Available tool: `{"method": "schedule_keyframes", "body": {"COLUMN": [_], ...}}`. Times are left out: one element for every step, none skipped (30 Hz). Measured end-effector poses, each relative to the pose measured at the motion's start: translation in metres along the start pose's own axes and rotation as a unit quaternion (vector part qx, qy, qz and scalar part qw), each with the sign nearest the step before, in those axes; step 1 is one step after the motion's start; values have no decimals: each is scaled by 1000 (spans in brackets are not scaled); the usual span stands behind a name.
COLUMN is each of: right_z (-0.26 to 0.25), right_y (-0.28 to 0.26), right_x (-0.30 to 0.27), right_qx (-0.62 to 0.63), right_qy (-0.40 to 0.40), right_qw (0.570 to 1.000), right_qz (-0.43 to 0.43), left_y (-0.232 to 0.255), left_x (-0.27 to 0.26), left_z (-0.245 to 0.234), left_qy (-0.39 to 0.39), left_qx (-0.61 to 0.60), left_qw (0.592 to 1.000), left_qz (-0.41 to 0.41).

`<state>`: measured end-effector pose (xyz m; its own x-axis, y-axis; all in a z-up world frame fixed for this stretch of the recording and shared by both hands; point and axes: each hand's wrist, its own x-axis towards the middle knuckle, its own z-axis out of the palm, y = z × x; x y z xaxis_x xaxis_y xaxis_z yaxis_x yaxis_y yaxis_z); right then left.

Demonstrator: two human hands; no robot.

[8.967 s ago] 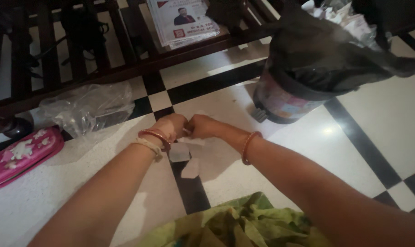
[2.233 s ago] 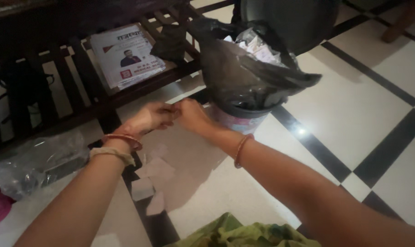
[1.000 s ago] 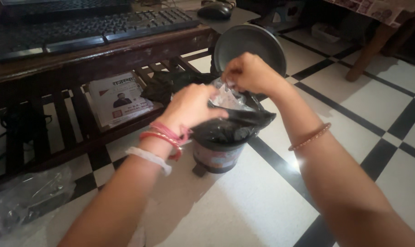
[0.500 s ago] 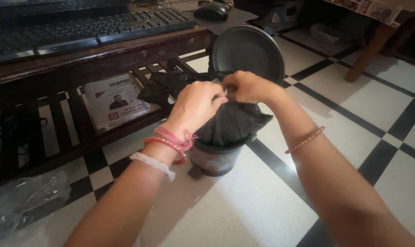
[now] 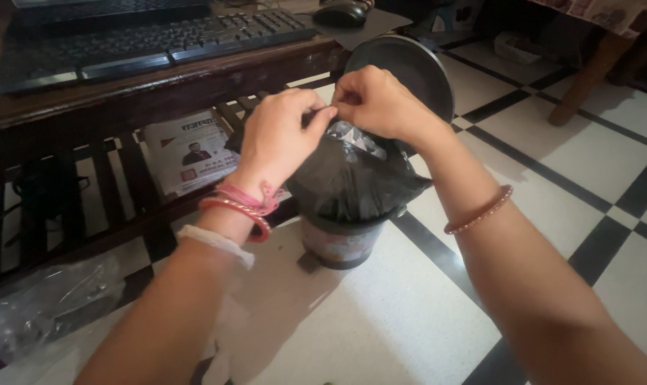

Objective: The person sits on the floor and picks up small pieces of paper, tearing them into smaller bits and placing them into a trash bin. They also pick up a pink pencil case and place it on the table.

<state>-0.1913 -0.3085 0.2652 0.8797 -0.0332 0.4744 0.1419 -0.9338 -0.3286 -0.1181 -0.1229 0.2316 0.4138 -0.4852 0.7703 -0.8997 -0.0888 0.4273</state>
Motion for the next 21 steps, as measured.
{"method": "schedule_keyframes", "body": {"right_z": [1,2,4,8,12,18,25,35,44,55,67,80,91,103,116,128,141,153,164,176,186], "right_y": [-5,-10,-15,-20,-25,-29,-34,-39,-43,-47,-52,-55,-57,-60,-61,-64,-66,-67,-68,-69,-70], "right_x": [1,2,3,5,7,9,9,10,11,11,10,8,7,5,4,3,3,2,1,0,-2], "right_qx": [8,15,23,32,41,51,64,76,89,76,63,49,47,45,43,45,48,50,61,71,82], "right_qy": [-4,-7,-11,-13,-16,-19,-29,-38,-48,-65,-83,-102,-113,-125,-136,-139,-142,-145,-143,-141,-140], "right_qw": [1000,1000,1000,999,999,998,995,992,987,990,992,993,992,991,990,989,988,988,988,987,987], "right_qz": [0,0,0,-12,-24,-36,-66,-97,-127,-98,-69,-39,-32,-26,-19,-23,-27,-30,-25,-20,-15], "left_y": [-3,-6,-10,-15,-22,-28,-34,-40,-46,-53,-60,-67,-74,-80,-87,-94,-100,-106,-111,-117,-122], "left_x": [0,-1,-2,-1,-1,-3,-7,-11,-15,-20,-26,-31,-36,-42,-47,-52,-58,-63,-69,-76,-84], "left_z": [-5,-11,-18,-25,-33,-41,-47,-52,-57,-62,-66,-69,-71,-73,-75,-77,-79,-80,-81,-82,-84], "left_qy": [-8,-16,-24,-64,-103,-143,-183,-223,-262,-276,-290,-304,-315,-325,-336,-338,-341,-344,-345,-346,-347], "left_qx": [4,9,13,0,-13,-27,-17,-6,4,18,31,43,55,67,78,83,89,93,104,114,125], "left_qw": [1000,1000,1000,998,995,989,983,973,962,957,951,945,940,934,929,927,925,923,920,917,914], "left_qz": [2,5,8,5,2,-2,-28,-54,-79,-90,-102,-113,-121,-129,-137,-141,-145,-148,-154,-161,-167]}}
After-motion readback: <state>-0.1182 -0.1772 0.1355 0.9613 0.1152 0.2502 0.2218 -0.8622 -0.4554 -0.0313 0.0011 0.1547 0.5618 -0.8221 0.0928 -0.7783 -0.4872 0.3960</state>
